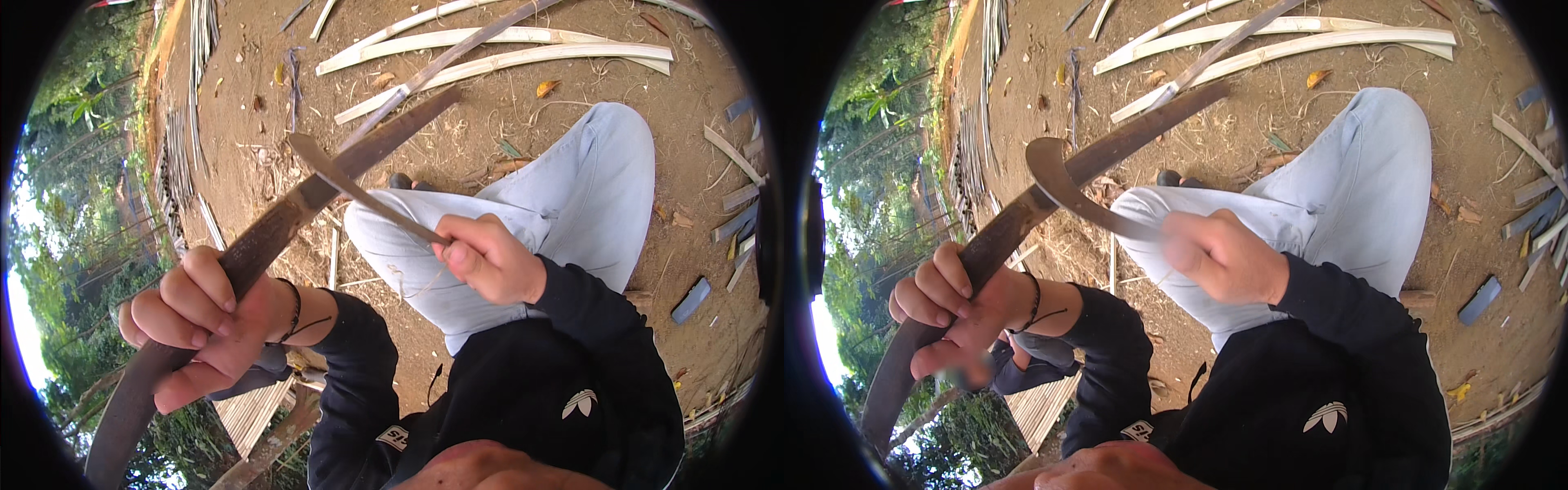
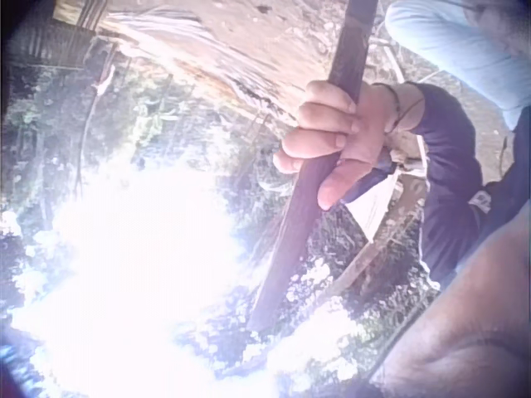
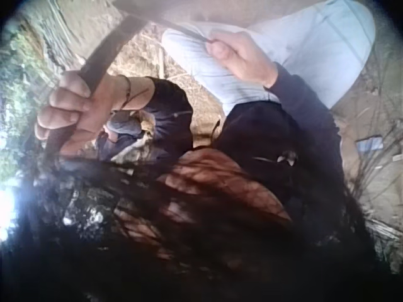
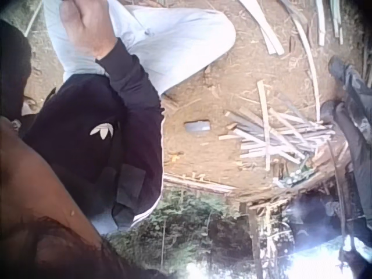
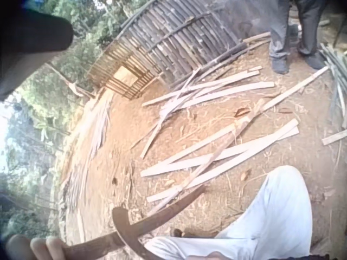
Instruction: The person scrapes a bamboo strip with a sickle while sitting cross-legged on the ground, handling the long material by hand.
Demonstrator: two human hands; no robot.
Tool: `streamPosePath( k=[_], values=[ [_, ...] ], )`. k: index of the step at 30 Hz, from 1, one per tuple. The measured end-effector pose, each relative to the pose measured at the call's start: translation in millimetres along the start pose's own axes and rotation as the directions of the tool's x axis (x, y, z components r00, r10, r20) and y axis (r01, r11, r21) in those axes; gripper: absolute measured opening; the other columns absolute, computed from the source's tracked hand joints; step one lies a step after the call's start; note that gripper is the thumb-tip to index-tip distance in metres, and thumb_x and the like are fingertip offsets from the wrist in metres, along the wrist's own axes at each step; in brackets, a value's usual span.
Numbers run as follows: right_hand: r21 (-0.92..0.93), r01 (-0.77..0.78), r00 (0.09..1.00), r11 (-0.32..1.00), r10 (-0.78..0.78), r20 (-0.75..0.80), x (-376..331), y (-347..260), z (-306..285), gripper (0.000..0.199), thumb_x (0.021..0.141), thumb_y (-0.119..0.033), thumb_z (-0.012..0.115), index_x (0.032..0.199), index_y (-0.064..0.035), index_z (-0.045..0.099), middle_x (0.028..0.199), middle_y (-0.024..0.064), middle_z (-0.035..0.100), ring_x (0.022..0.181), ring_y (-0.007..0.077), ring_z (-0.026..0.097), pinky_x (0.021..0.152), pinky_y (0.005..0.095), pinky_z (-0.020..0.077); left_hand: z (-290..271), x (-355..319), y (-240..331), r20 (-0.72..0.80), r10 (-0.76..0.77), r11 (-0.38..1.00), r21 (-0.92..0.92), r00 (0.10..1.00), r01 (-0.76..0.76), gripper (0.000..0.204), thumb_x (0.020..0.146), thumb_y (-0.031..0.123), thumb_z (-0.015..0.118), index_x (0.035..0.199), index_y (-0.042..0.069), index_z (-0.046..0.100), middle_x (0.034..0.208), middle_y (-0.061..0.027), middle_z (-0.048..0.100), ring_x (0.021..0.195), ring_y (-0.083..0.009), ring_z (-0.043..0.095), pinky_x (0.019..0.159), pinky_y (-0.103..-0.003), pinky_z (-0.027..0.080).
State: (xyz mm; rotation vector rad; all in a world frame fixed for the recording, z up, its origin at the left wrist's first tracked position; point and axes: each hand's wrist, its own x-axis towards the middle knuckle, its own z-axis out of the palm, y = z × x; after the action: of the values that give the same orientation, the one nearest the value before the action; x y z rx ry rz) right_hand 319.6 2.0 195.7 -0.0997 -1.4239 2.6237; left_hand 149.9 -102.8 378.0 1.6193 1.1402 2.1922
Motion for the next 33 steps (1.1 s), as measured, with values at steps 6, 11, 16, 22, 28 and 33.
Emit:
streamPosePath(
  k=[6, 11, 16, 22, 28, 33],
  values=[
    [-0.118, 0.186, 0.982, 0.976, -0.188, -0.005, 9, 5, 6, 0.06, 0.093, -0.061, 0.039, 0.081, -0.0035, 0.051, 0.054, -0.0006, 0.043, 0.046, 0.0074, 0.041, 0.045, 0.0229, 0.0343, -4, 9, -3, -0.003, 0.0, 1.0, 0.006, 1.0, 0.0, 0.054, 0.079, 0.054, 0.069, 0.09, 0.009, 0.041, 0.063, 0.0031, 0.039, 0.045, -0.0081, 0.037, 0.047, -0.023, 0.029],
    [-0.092, 0.106, 0.994, 0.99, -0.107, -0.005, 5, 6, -11, 0.06, 0.094, -0.059, 0.039, 0.082, -0.0013, 0.052, 0.054, 0.0029, 0.043, 0.049, 0.0127, 0.046, 0.048, 0.0281, 0.0357, 6, 5, 2, 0.035, -0.029, 1.0, -0.007, 0.999, 0.029, 0.056, 0.079, 0.055, 0.068, 0.092, 0.008, 0.041, 0.063, 0.0038, 0.039, 0.046, -0.0072, 0.037, 0.047, -0.023, 0.029],
    [-0.009, 0.098, 0.995, 0.995, -0.098, 0.016, 0, 2, 1, 0.062, 0.091, -0.064, 0.041, 0.08, -0.0033, 0.05, 0.058, -0.0005, 0.048, 0.048, 0.0053, 0.045, 0.045, 0.0216, 0.0349, 6, 5, -3, 0.012, -0.059, 0.998, -0.038, 0.998, 0.059, 0.057, 0.074, 0.06, 0.07, 0.085, 0.009, 0.046, 0.063, 0.006, 0.039, 0.048, -0.0063, 0.038, 0.049, -0.024, 0.028],
    [0.082, 0.04, 0.998, 0.996, -0.045, 0.054, 0, 6, -2, 0.059, 0.093, -0.061, 0.039, 0.083, -0.0046, 0.051, 0.059, -0.0027, 0.045, 0.045, 0.0037, 0.041, 0.044, 0.02, 0.0347, 12, 6, -4, 0.038, -0.006, 1.0, -0.021, 0.999, 0.007, 0.056, 0.081, 0.056, 0.066, 0.096, 0.008, 0.041, 0.062, 0.0033, 0.039, 0.045, -0.0075, 0.037, 0.044, -0.023, 0.028],
    [-0.003, 0.02, 0.998, 1.0, -0.02, 0.053, 8, -4, -5, 0.059, 0.093, -0.062, 0.038, 0.08, -0.0058, 0.05, 0.055, -0.0026, 0.044, 0.046, 0.0037, 0.042, 0.044, 0.0205, 0.035, 13, 5, -1, 0.03, 0.005, 1.0, 0.002, 1.0, -0.005, 0.057, 0.081, 0.057, 0.066, 0.095, 0.008, 0.041, 0.062, 0.003, 0.039, 0.044, -0.008, 0.036, 0.043, -0.024, 0.026],
    [0.068, -0.119, 0.989, 0.991, 0.124, -0.083, 16, 13, -7, 0.031, 0.096, -0.026, 0.047, 0.077, -0.0009, 0.051, 0.067, 0.0103, 0.044, 0.063, 0.0151, 0.041, 0.061, 0.0323, 0.039, 12, -1, -1, 0.028, 0.011, 1.0, -0.009, 1.0, -0.011, 0.058, 0.079, 0.059, 0.067, 0.091, 0.009, 0.04, 0.062, 0.0041, 0.038, 0.046, -0.0066, 0.035, 0.045, -0.023, 0.026]
  ],
)
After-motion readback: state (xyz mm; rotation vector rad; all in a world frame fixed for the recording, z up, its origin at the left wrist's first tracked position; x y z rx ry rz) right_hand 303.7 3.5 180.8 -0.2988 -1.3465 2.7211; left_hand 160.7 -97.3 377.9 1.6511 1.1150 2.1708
